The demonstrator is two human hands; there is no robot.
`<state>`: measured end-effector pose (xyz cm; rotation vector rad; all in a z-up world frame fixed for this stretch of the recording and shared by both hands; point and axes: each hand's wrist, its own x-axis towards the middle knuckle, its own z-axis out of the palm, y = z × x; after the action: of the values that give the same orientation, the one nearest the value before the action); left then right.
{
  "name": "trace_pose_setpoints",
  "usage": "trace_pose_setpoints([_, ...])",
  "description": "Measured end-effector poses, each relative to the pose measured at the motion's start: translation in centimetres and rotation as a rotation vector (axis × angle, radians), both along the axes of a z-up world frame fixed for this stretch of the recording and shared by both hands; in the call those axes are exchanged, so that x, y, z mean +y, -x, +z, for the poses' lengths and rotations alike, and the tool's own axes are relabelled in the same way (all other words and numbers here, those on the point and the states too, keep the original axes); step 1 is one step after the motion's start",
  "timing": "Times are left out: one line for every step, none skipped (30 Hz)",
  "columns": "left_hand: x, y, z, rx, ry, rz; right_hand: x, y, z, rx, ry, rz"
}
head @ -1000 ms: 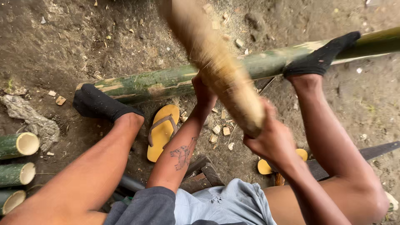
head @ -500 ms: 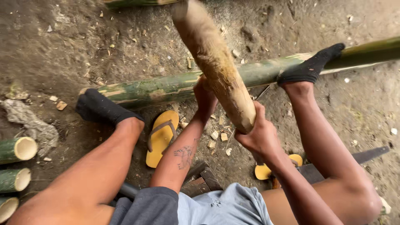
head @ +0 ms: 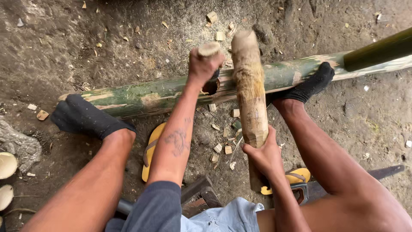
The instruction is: The person sits on the ground and uses a wooden mallet to repeatedly strike a chisel-like tool inserted into a hole in a bamboo pole. The pole is held steady between their feet. Bamboo chips accumulate around the work area as the hole is enlarged.
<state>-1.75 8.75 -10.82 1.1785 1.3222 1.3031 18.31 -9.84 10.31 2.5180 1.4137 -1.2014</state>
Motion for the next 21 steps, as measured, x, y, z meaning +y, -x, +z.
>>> trace_pose_setpoints([1.4, 0.8, 0.1, 0.082, -0.051, -0.071, 0.2, -0.1, -0.5, -0.004, 0.059, -0.041])
trace_pose_setpoints([2.1, 1.2, 0.4, 0.163, -0.102, -0.144, 0.3, 0.0, -0.8, -0.016, 0.082, -0.042])
trace_pose_setpoints([2.9, 1.7, 0.9, -0.117, -0.023, -0.339, 0.5, 0.1, -1.1, -0.023, 0.099, -0.037])
trace_pose_setpoints([4.0, 2.1, 1.6, -0.401, 0.057, -0.527, 0.7, 0.2, -1.1, -0.031, 0.116, -0.032])
trace_pose_setpoints([6.0, 2.4, 2.8, -0.679, 0.126, -0.72, 1.4, 0.3, -1.5, -0.005, 0.057, -0.002])
trace_pose_setpoints([7.7, 1.6, 4.1, -0.645, 0.055, -0.739, 1.9, 0.4, -1.7, 0.021, -0.002, 0.029])
trace_pose_setpoints([8.5, 0.4, 5.4, -0.616, 0.002, -0.756, 1.7, 0.5, -1.9, 0.049, -0.045, 0.054])
trace_pose_setpoints([9.1, -0.3, 6.7, -0.51, -0.066, -0.709, 1.8, 0.6, -2.4, 0.05, -0.02, 0.027])
trace_pose_setpoints([8.6, -1.5, 7.8, -0.418, -0.128, -0.659, 1.5, 0.1, -2.5, 0.038, 0.015, 0.0])
trace_pose_setpoints([7.4, -2.0, 8.7, -0.314, -0.231, -0.521, 1.0, -0.3, -2.7, 0.026, 0.05, -0.027])
trace_pose_setpoints([6.3, -2.1, 9.7, -0.2, -0.343, -0.386, 0.7, -0.5, -2.9, 0.015, 0.053, -0.015])
trace_pose_setpoints([4.8, -1.9, 10.7, -0.084, -0.453, -0.253, 0.4, -0.6, -3.0, 0.005, 0.056, -0.003])
trace_pose_setpoints([3.3, -1.7, 11.5, -0.079, -0.368, -0.146, 0.3, -0.8, -3.1, -0.005, 0.046, 0.009])
trace_pose_setpoints([1.2, -1.2, 11.9, -0.075, -0.279, -0.042, 0.2, -0.8, -3.3, 0.017, 0.029, -0.008])
trace_pose_setpoints([-1.3, -0.9, 12.0, -0.073, -0.182, 0.061, -0.3, -0.8, -3.3, 0.039, 0.018, -0.023])
trace_pose_setpoints([-3.9, -1.2, 11.8, -0.048, -0.255, 0.075, -0.8, -0.6, -3.4, 0.061, 0.007, -0.038])
trace_pose_setpoints([-6.1, -1.8, 11.5, -0.021, -0.333, 0.093, -1.0, -0.7, -3.5, 0.106, -0.079, 0.011])
trace_pose_setpoints([-8.1, -2.8, 11.1, 0.006, -0.412, 0.112, -1.1, -0.8, -3.5, 0.151, -0.165, 0.06])
trace_pose_setpoints([-9.8, -3.9, 10.7, 0.032, -0.484, 0.136, -1.3, -1.0, -3.5, 0.194, -0.243, 0.115])
trace_pose_setpoints([-11.2, -5.1, 10.4, 0.073, -0.503, 0.161, -1.4, -1.2, -3.4, 0.255, -0.163, 0.004])
trace_pose_setpoints([-12.5, -6.3, 10.3, 0.115, -0.517, 0.186, -1.5, -1.5, -3.1, 0.315, -0.076, -0.107])
